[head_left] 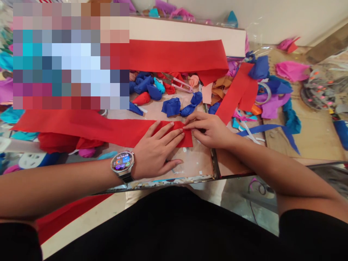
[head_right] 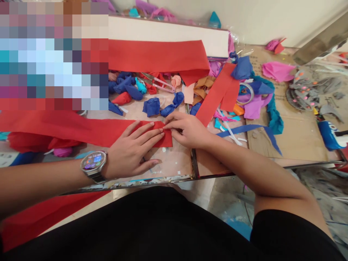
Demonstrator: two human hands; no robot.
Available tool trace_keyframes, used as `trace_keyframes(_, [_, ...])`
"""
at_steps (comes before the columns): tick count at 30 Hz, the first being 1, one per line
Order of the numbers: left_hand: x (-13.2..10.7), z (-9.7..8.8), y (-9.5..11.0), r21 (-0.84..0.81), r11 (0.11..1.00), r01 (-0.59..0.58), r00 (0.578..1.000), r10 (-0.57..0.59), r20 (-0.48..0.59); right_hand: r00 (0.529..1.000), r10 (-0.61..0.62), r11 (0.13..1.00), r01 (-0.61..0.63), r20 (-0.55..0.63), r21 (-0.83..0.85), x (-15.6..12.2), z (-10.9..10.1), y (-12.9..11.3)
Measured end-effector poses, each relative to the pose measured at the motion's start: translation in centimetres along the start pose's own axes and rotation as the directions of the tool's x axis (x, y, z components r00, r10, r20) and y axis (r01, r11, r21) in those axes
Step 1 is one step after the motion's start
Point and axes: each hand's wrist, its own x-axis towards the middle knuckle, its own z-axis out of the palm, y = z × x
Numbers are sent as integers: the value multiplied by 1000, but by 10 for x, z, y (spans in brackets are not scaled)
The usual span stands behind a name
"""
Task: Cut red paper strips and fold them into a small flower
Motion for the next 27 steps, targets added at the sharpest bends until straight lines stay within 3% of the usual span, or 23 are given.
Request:
trace_keyframes(15, [0, -1, 1, -20, 1000, 2, 1000, -2, -5, 999, -8, 999, 10, 51, -31, 0, -7, -1])
trace_keyframes(22, [0, -1, 1, -11, 1000, 4, 1000, -4, 1, 999, 14, 999, -13, 40, -36, 0, -8, 0])
trace_keyframes(27, [-1, -1, 1, -12, 1000, 6, 1000, -6, -4, 999, 9, 999, -8, -31, 35, 2, -7, -1])
